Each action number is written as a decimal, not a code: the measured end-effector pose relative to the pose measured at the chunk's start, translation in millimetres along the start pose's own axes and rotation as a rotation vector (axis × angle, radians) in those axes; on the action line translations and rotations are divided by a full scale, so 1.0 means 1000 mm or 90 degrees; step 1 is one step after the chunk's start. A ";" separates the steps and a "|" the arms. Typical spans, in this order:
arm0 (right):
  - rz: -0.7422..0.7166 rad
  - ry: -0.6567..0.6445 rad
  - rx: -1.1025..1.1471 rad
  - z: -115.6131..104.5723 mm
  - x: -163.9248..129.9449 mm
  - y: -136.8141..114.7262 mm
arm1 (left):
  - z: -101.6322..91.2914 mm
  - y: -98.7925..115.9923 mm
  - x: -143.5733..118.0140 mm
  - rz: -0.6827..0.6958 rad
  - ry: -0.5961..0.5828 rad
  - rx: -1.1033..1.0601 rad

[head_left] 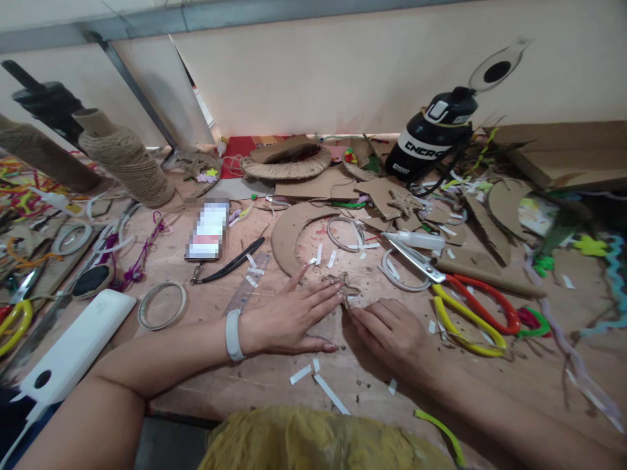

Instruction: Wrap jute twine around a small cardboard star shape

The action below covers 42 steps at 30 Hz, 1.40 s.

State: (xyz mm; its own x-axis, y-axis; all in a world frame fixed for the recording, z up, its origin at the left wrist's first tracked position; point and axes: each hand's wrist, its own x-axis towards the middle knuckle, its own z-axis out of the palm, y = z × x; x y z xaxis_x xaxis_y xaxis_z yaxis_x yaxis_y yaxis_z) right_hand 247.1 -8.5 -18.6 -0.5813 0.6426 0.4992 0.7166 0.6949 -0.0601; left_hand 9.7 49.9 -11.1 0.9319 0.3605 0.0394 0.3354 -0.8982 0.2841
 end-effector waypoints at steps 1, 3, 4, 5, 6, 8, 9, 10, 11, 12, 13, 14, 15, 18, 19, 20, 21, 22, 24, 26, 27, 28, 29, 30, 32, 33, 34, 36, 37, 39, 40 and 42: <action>-0.003 0.001 -0.002 0.000 0.000 0.000 | 0.000 0.000 0.000 -0.003 -0.001 -0.008; -0.002 0.000 -0.003 0.000 -0.001 0.001 | -0.001 0.000 0.000 -0.006 -0.002 -0.022; 0.000 -0.002 -0.001 0.001 -0.001 0.001 | -0.001 0.000 0.000 -0.008 -0.001 -0.027; 0.002 -0.004 0.002 0.001 -0.002 0.001 | -0.001 0.000 0.000 -0.009 0.002 -0.032; 0.005 -0.005 0.005 0.001 -0.002 0.001 | -0.001 0.000 0.000 -0.011 0.005 -0.035; 0.011 -0.003 0.009 0.002 -0.003 0.001 | -0.001 0.000 0.000 -0.013 0.012 -0.038; 0.012 -0.001 0.010 0.003 -0.004 0.001 | -0.001 0.000 0.000 -0.013 0.014 -0.038; 0.012 0.000 0.010 0.003 -0.004 0.001 | -0.001 0.000 0.000 -0.012 0.015 -0.037; 0.014 0.000 0.008 0.003 -0.004 0.001 | -0.001 0.000 0.000 -0.011 0.015 -0.036; 0.017 0.001 0.005 0.004 -0.004 0.001 | -0.001 0.000 0.000 -0.011 0.014 -0.034; 0.018 0.002 0.000 0.004 -0.003 0.000 | -0.001 0.000 0.000 -0.011 0.013 -0.033; 0.018 0.003 -0.004 0.004 -0.003 0.000 | -0.001 0.000 0.000 -0.010 0.011 -0.032; 0.019 0.006 -0.008 0.004 -0.002 0.000 | -0.001 0.000 0.000 -0.010 0.011 -0.031; 0.025 0.020 -0.005 0.004 -0.001 -0.001 | -0.001 0.000 0.000 -0.010 0.015 -0.031; 0.029 0.024 -0.003 0.004 -0.001 -0.002 | 0.000 0.000 0.000 -0.010 0.016 -0.031; 0.030 0.028 -0.001 0.004 0.000 -0.002 | 0.000 0.000 0.000 -0.012 0.017 -0.032; 0.031 0.030 -0.001 0.004 0.000 -0.002 | 0.000 0.000 0.000 -0.013 0.017 -0.032; 0.030 0.033 -0.004 0.004 0.000 -0.002 | 0.000 0.000 0.000 -0.013 0.016 -0.033; 0.034 0.035 -0.013 0.004 0.000 -0.001 | 0.000 0.000 0.000 -0.013 0.015 -0.035; 0.032 0.029 -0.020 0.005 -0.001 -0.001 | -0.001 0.000 0.000 -0.013 0.014 -0.037; 0.027 0.023 -0.020 0.005 -0.001 0.000 | -0.001 0.000 0.000 -0.013 0.012 -0.039; 0.020 0.017 -0.017 0.005 -0.002 0.000 | -0.001 0.000 0.000 -0.014 0.011 -0.041; 0.012 0.012 -0.012 0.006 -0.002 0.001 | -0.001 0.000 0.000 -0.014 0.009 -0.044; 0.004 0.011 -0.006 0.006 -0.002 0.001 | -0.001 0.000 0.000 -0.014 0.007 -0.049; -0.005 0.011 0.005 0.005 -0.002 0.002 | -0.002 0.000 0.000 -0.015 0.003 -0.064; -0.009 0.012 0.008 0.005 -0.002 0.002 | -0.003 0.000 0.000 -0.016 0.002 -0.076; -0.011 0.014 0.009 0.004 -0.001 0.002 | -0.005 0.000 0.000 -0.018 0.004 -0.091; -0.010 0.019 0.001 0.004 0.000 0.001 | -0.007 -0.001 0.000 -0.030 0.024 -0.118; -0.008 0.021 -0.005 0.003 0.001 0.000 | -0.008 -0.003 0.000 -0.043 0.048 -0.128; -0.003 0.026 -0.017 0.003 0.002 -0.001 | -0.009 -0.006 0.000 -0.091 0.121 -0.137; -0.001 0.025 -0.019 0.003 0.002 -0.001 | -0.010 -0.007 0.000 -0.123 0.157 -0.137; 0.000 0.021 -0.016 0.004 0.002 -0.001 | -0.010 -0.010 0.002 -0.185 0.199 -0.130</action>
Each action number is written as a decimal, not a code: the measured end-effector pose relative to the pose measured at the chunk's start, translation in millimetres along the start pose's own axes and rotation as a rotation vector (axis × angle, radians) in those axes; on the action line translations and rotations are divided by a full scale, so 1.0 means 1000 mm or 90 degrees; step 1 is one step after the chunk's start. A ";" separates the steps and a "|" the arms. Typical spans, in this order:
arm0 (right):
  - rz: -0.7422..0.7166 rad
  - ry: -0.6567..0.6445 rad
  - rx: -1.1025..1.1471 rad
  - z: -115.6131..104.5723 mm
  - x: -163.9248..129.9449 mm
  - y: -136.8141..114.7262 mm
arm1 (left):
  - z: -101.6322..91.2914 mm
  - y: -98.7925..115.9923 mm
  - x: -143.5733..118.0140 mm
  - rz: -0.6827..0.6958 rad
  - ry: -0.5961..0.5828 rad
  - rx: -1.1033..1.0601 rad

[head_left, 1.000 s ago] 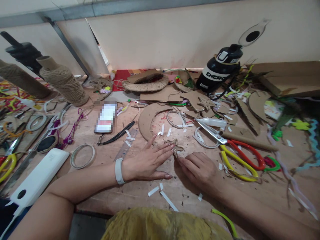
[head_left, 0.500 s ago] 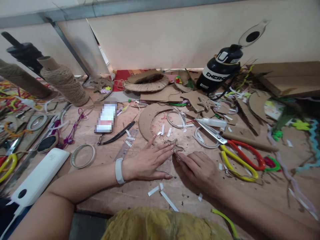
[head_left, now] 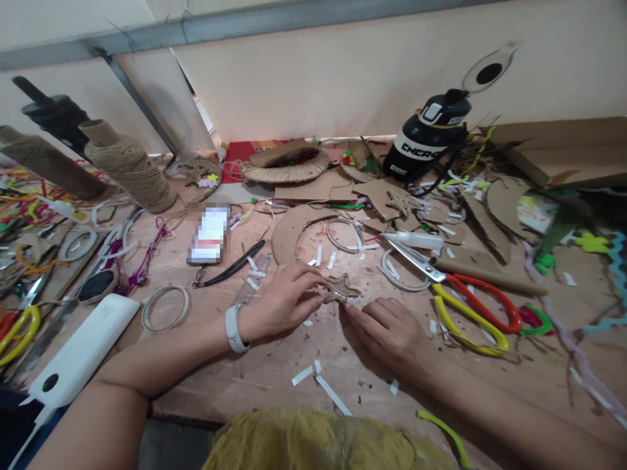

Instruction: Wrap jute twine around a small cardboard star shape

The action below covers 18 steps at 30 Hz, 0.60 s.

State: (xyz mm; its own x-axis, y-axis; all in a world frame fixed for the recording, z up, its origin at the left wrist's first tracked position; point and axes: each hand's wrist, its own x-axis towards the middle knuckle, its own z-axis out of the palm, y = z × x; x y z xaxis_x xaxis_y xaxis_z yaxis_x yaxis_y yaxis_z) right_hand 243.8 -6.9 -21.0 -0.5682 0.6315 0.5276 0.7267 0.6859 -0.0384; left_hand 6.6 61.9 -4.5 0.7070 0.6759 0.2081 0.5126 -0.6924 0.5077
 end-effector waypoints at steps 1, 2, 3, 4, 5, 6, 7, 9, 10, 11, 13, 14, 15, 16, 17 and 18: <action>0.000 -0.001 0.002 0.001 -0.001 0.000 | 0.000 0.000 0.002 -0.021 0.001 0.007; -0.002 -0.002 0.004 0.001 -0.001 0.000 | 0.000 0.001 0.003 -0.036 -0.012 0.014; -0.005 -0.002 0.006 0.002 -0.002 0.001 | 0.000 0.002 0.006 -0.045 -0.032 0.018; -0.008 0.001 0.006 0.003 -0.003 0.001 | -0.001 0.004 0.008 -0.053 -0.054 0.019; -0.008 0.005 0.007 0.004 -0.004 0.001 | -0.001 0.007 0.011 -0.061 -0.075 0.018; -0.004 0.009 0.009 0.005 -0.005 0.002 | -0.002 0.009 0.013 -0.069 -0.093 0.018; 0.000 0.011 0.011 0.006 -0.006 0.002 | -0.002 0.011 0.015 -0.078 -0.109 0.022; 0.008 0.011 0.016 0.008 -0.008 0.002 | -0.003 0.014 0.019 -0.094 -0.129 0.030; 0.008 0.010 0.016 0.008 -0.008 0.002 | -0.003 0.015 0.020 -0.101 -0.136 0.034; 0.004 0.007 0.016 0.008 -0.008 0.003 | -0.003 0.016 0.020 -0.107 -0.139 0.036; -0.005 0.001 0.015 0.008 -0.007 0.003 | -0.003 0.016 0.020 -0.112 -0.139 0.035; -0.008 -0.002 0.015 0.007 -0.007 0.003 | -0.003 0.016 0.020 -0.113 -0.137 0.032; -0.008 -0.004 0.016 0.007 -0.007 0.003 | -0.003 0.015 0.020 -0.112 -0.133 0.030; -0.007 -0.005 0.017 0.007 -0.007 0.003 | -0.003 0.015 0.019 -0.110 -0.130 0.027; -0.003 -0.002 0.019 0.008 -0.007 0.003 | -0.003 0.015 0.019 -0.109 -0.128 0.026; -0.001 0.000 0.021 0.008 -0.007 0.003 | -0.002 0.015 0.019 -0.109 -0.127 0.026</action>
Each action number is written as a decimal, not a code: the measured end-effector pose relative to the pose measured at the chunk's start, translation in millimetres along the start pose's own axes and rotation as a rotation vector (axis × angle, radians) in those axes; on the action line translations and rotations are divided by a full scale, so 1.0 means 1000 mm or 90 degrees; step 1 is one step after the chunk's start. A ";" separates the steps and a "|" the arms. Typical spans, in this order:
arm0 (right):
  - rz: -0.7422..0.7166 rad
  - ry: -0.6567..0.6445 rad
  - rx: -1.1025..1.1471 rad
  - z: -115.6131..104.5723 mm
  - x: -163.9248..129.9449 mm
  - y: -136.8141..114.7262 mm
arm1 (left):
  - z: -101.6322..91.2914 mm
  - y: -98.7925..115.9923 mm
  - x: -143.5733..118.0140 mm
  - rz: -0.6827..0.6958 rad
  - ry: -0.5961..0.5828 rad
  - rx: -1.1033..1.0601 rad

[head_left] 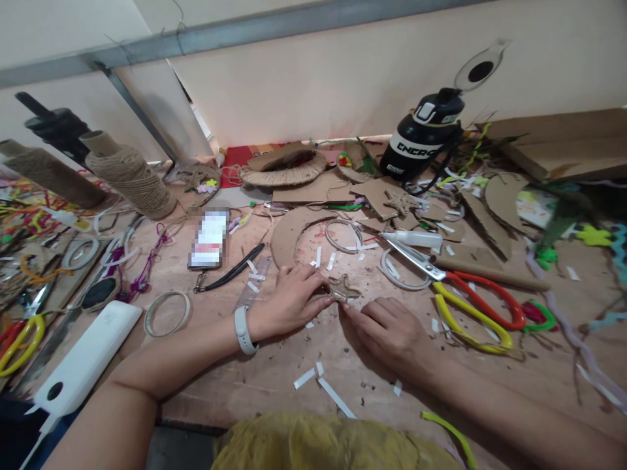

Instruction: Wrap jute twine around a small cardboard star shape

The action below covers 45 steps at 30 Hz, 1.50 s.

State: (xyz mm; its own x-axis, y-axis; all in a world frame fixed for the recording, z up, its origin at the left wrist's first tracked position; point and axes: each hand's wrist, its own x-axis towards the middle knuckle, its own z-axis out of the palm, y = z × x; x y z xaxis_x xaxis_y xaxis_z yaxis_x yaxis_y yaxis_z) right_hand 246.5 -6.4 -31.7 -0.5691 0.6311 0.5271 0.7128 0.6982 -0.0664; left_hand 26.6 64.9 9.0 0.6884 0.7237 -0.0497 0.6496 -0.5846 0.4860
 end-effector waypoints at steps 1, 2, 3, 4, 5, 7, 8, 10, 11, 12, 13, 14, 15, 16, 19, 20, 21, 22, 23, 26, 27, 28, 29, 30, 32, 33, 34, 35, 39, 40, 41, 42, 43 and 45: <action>0.001 0.000 0.002 0.000 0.000 0.000 | 0.000 0.000 0.000 -0.001 0.000 0.001; 0.003 0.001 0.003 0.001 -0.001 0.000 | 0.001 -0.001 0.000 -0.003 0.000 0.000; 0.005 0.001 0.002 0.001 -0.001 0.000 | 0.001 -0.001 0.000 -0.005 0.000 -0.002; 0.007 0.000 0.000 0.002 -0.001 -0.001 | 0.002 -0.002 0.000 -0.006 0.002 -0.007; 0.010 -0.001 -0.001 0.002 -0.002 -0.001 | 0.002 -0.002 0.000 -0.006 0.004 -0.014; 0.015 0.003 -0.004 0.002 -0.002 -0.001 | 0.003 -0.003 0.000 -0.005 0.010 -0.032; 0.013 0.005 -0.003 0.002 -0.002 -0.001 | 0.003 -0.004 0.001 -0.006 0.011 -0.038; 0.006 0.009 0.000 0.002 -0.002 -0.001 | 0.003 -0.004 0.001 -0.012 0.008 -0.040; 0.003 0.007 0.001 0.002 -0.002 -0.001 | 0.004 -0.004 0.001 -0.016 0.006 -0.038; 0.001 0.004 0.003 0.001 -0.001 -0.001 | 0.003 -0.003 0.001 -0.020 0.004 -0.036; 0.001 0.001 0.004 0.000 -0.001 0.000 | 0.003 -0.003 0.001 -0.021 0.004 -0.034; 0.003 -0.001 0.003 0.000 -0.001 0.000 | 0.003 -0.003 0.001 -0.021 0.005 -0.033; 0.004 -0.003 0.002 -0.001 -0.001 0.000 | 0.003 -0.002 0.000 -0.020 0.010 -0.034; 0.005 -0.004 0.000 -0.001 -0.001 -0.001 | 0.003 -0.002 0.000 -0.018 0.016 -0.037; 0.004 -0.002 -0.001 -0.002 0.000 -0.001 | 0.002 -0.001 -0.001 -0.013 0.030 -0.049; 0.003 -0.002 0.000 -0.001 -0.001 -0.001 | 0.002 -0.001 -0.001 -0.012 0.032 -0.049; 0.003 -0.003 0.002 -0.001 -0.001 -0.001 | 0.002 -0.001 -0.001 -0.012 0.030 -0.047; 0.004 -0.004 0.002 0.000 -0.001 -0.001 | 0.003 -0.002 0.000 -0.012 0.027 -0.042; 0.006 -0.006 0.002 0.000 -0.001 0.000 | 0.003 -0.002 0.000 -0.013 0.027 -0.037; 0.010 -0.006 0.002 0.001 -0.003 0.000 | 0.005 -0.003 0.000 -0.011 0.033 -0.035; 0.012 -0.006 0.002 0.002 -0.003 0.000 | 0.005 -0.004 0.000 -0.009 0.034 -0.035; 0.011 -0.008 0.002 0.002 -0.003 0.000 | 0.005 -0.004 0.000 -0.008 0.034 -0.034; 0.010 -0.009 0.001 0.002 -0.003 0.000 | 0.005 -0.004 0.000 -0.008 0.032 -0.031; 0.010 -0.009 0.002 0.002 -0.003 0.000 | 0.006 -0.004 0.000 -0.009 0.029 -0.026; 0.010 -0.007 0.003 0.001 -0.002 0.000 | 0.006 -0.005 0.001 -0.012 0.022 -0.015; 0.008 -0.007 0.002 0.001 -0.002 0.000 | 0.007 -0.005 0.001 -0.014 0.020 -0.012; 0.008 -0.005 0.001 0.001 -0.003 0.000 | 0.007 -0.005 0.001 -0.014 0.020 -0.011; 0.009 -0.004 -0.001 0.001 -0.003 0.000 | 0.007 -0.005 0.001 -0.014 0.020 -0.012; 0.021 -0.006 -0.003 0.000 -0.002 -0.001 | 0.005 -0.004 0.001 -0.018 0.027 -0.021; 0.022 -0.007 -0.002 0.000 -0.001 -0.001 | 0.005 -0.003 0.000 -0.022 0.030 -0.018; 0.023 -0.005 -0.001 -0.001 0.000 -0.001 | 0.005 -0.003 -0.001 -0.023 0.033 -0.012; 0.022 -0.002 -0.003 -0.002 0.001 -0.001 | 0.005 -0.002 -0.002 -0.018 0.038 -0.002; 0.021 0.000 -0.005 -0.003 0.002 -0.002 | 0.006 -0.001 -0.003 -0.008 0.043 0.012; 0.014 0.002 -0.011 -0.004 0.005 -0.002 | 0.010 0.000 -0.005 0.041 0.055 0.049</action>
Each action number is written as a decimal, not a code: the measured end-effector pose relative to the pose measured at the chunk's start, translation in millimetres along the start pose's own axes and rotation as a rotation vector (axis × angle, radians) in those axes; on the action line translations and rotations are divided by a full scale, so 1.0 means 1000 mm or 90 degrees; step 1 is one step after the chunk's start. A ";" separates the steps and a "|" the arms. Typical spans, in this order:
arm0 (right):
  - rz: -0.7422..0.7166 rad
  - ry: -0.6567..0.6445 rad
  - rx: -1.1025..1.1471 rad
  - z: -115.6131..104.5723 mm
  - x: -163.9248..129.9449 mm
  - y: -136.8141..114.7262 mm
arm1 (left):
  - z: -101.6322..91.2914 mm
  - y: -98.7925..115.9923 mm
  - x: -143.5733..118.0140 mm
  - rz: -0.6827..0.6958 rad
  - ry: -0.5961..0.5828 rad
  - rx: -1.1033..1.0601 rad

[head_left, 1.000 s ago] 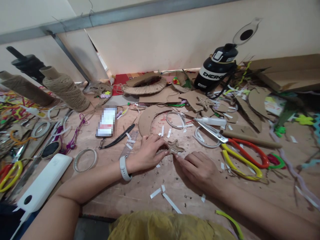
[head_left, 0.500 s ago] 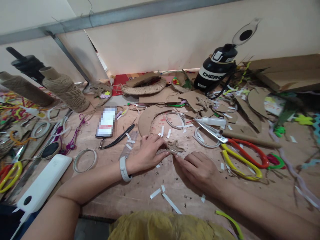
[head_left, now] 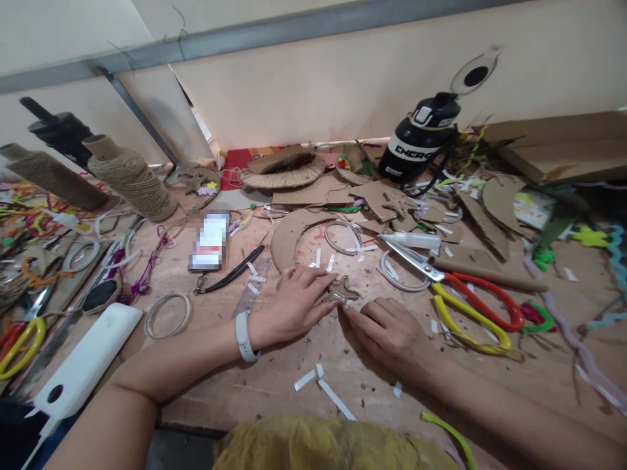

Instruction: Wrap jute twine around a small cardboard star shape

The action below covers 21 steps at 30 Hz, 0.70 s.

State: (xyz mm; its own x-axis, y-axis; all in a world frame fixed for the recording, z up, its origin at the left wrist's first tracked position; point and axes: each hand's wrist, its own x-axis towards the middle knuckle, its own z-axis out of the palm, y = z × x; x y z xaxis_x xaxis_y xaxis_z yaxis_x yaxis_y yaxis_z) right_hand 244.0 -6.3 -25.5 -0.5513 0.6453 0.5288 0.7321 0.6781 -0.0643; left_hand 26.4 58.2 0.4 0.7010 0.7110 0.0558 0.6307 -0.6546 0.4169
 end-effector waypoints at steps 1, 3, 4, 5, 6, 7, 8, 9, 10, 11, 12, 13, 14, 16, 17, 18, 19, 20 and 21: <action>-0.002 -0.002 -0.002 -0.001 0.001 0.000 | 0.003 0.000 0.000 0.027 0.004 0.022; -0.001 -0.004 0.002 -0.001 0.003 -0.001 | 0.010 0.001 0.001 0.076 0.007 0.071; 0.003 -0.001 0.004 -0.001 0.003 -0.001 | 0.014 0.001 0.003 0.091 0.008 0.092; 0.008 0.002 0.007 -0.001 0.003 -0.001 | 0.017 0.000 0.004 0.103 0.005 0.109; 0.011 0.007 0.010 -0.001 0.004 -0.002 | 0.020 0.000 0.006 0.109 0.002 0.122; 0.012 0.011 0.012 -0.001 0.004 -0.002 | 0.022 0.000 0.008 0.112 -0.002 0.130; 0.013 0.013 0.014 -0.001 0.003 -0.002 | 0.023 0.000 0.009 0.113 -0.006 0.135; 0.014 0.012 0.014 -0.002 0.003 -0.002 | 0.024 0.000 0.010 0.111 -0.009 0.138; 0.015 0.007 0.015 -0.002 0.003 -0.002 | 0.025 0.000 0.011 0.109 -0.012 0.140; 0.018 0.001 0.015 -0.002 0.003 -0.002 | 0.025 0.000 0.011 0.108 -0.014 0.140; 0.021 -0.003 0.015 -0.002 0.002 -0.002 | 0.024 0.000 0.012 0.107 -0.016 0.141; 0.023 -0.008 0.016 -0.002 0.002 -0.001 | 0.023 0.000 0.012 0.106 -0.019 0.141; 0.023 -0.008 0.017 -0.002 0.002 -0.001 | 0.023 0.000 0.012 0.105 -0.022 0.141; 0.019 -0.002 0.021 -0.002 0.002 -0.001 | 0.021 0.000 0.012 0.106 -0.027 0.141; 0.016 0.002 0.022 -0.002 0.002 -0.001 | 0.021 0.000 0.012 0.106 -0.027 0.141; 0.015 0.004 0.022 -0.002 0.003 -0.001 | 0.021 0.000 0.012 0.108 -0.024 0.141; 0.015 0.003 0.022 -0.002 0.003 -0.001 | 0.021 -0.001 0.012 0.110 -0.021 0.141; 0.017 0.001 0.022 -0.001 0.002 -0.001 | 0.022 -0.001 0.011 0.112 -0.015 0.141; 0.018 -0.001 0.021 -0.001 0.002 -0.001 | 0.022 -0.001 0.011 0.115 -0.009 0.142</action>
State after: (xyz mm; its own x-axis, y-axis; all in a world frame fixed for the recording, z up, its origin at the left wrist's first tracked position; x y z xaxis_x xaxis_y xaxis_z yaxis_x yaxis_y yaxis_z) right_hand 242.2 -6.1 -23.4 -0.5313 0.6647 0.5253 0.7335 0.6712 -0.1074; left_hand 40.3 60.9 -19.5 0.8124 0.5747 0.0983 0.5513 -0.8120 0.1914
